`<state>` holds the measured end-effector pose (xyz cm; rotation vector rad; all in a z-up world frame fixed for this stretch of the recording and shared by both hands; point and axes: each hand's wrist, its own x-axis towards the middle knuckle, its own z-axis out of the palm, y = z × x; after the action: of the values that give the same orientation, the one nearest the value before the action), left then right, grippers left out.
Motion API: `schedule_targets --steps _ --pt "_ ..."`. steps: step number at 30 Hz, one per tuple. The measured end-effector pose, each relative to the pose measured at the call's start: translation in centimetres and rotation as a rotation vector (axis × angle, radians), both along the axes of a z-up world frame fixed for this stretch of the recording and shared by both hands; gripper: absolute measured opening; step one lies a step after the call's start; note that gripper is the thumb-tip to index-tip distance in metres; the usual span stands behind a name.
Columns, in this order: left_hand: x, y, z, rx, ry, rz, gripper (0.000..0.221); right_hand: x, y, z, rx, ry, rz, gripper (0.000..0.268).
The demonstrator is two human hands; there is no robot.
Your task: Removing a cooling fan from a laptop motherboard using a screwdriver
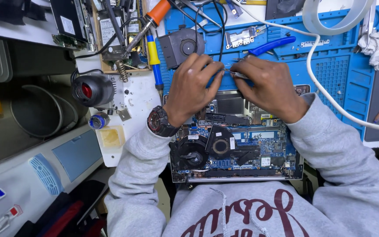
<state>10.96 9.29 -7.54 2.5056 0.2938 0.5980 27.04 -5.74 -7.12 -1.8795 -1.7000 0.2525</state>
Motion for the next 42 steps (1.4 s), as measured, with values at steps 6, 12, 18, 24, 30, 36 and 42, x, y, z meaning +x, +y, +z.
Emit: schedule_targets --steps 6,12,18,24,30,36,42 --pt "0.1 -0.1 -0.7 -0.03 -0.014 -0.03 0.017 0.1 0.1 -0.9 0.024 -0.001 0.008 0.014" --pt "0.3 -0.3 -0.5 -0.009 -0.022 0.01 0.011 -0.1 0.0 -0.7 0.026 -0.029 -0.017 0.015" --pt "0.4 -0.2 -0.4 -0.002 -0.034 0.038 0.012 -0.2 0.1 -1.0 0.041 -0.05 -0.061 0.014" --pt "0.3 -0.2 -0.2 -0.03 -0.041 0.073 0.012 -0.1 0.0 -1.8 0.047 -0.043 -0.086 0.011" --pt "0.4 -0.1 -0.3 -0.065 -0.069 0.098 0.012 -0.4 0.2 -1.5 0.047 -0.068 -0.097 0.011" --pt "0.5 -0.2 -0.8 0.031 -0.037 0.054 0.008 0.1 0.1 -2.2 0.049 0.012 -0.099 0.014" --pt "0.5 -0.3 -0.8 0.094 -0.017 0.054 0.01 -0.2 0.4 -1.6 0.039 0.016 -0.112 0.012"
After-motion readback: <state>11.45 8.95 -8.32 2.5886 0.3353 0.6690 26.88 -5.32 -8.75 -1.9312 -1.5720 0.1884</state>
